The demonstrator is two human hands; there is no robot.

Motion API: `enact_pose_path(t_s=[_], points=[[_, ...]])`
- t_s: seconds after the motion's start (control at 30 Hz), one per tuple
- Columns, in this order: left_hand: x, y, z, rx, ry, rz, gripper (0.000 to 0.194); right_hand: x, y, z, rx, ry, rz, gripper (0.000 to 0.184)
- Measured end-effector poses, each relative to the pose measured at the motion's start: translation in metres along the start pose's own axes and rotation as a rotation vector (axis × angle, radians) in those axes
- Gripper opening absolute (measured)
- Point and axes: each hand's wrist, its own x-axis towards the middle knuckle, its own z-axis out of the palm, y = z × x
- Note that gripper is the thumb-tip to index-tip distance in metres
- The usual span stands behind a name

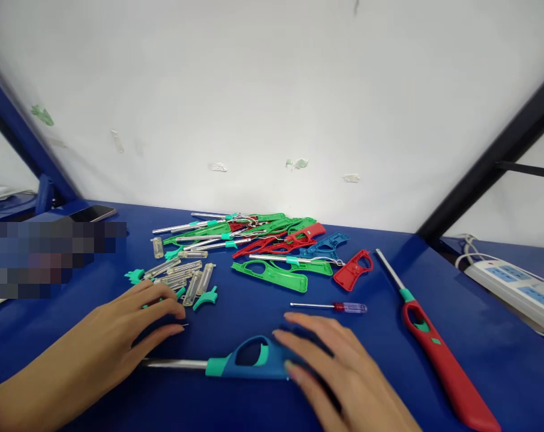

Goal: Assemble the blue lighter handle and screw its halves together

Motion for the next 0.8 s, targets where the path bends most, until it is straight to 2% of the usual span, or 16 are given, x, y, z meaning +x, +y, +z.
enact_pose_path(t_s=[0.1, 0.23, 0.37, 0.53, 0.67, 0.8], points=[[0.004, -0.002, 0.002, 0.002, 0.001, 0.016, 0.053, -0.015, 0.031, -0.005, -0.058, -0.003, 0.234, 0.032], [0.006, -0.007, 0.007, 0.028, -0.031, 0.049, 0.056, -0.02, 0.058, -0.004, -0.083, -0.019, 0.336, 0.031], [0.002, -0.013, 0.011, 0.059, -0.089, 0.032, 0.056, -0.011, 0.056, 0.003, -0.045, -0.045, 0.355, 0.027], [-0.003, -0.011, 0.012, 0.033, -0.103, -0.158, 0.04, -0.011, 0.05, 0.0, -0.025, 0.03, 0.407, 0.022], [-0.004, 0.007, 0.015, -0.095, -0.015, -0.265, 0.035, -0.016, 0.047, -0.004, 0.01, 0.171, 0.493, 0.019], [-0.005, 0.035, 0.017, -0.227, -0.003, -0.284, 0.029, -0.015, 0.035, -0.003, 0.119, 0.272, 0.555, 0.02]])
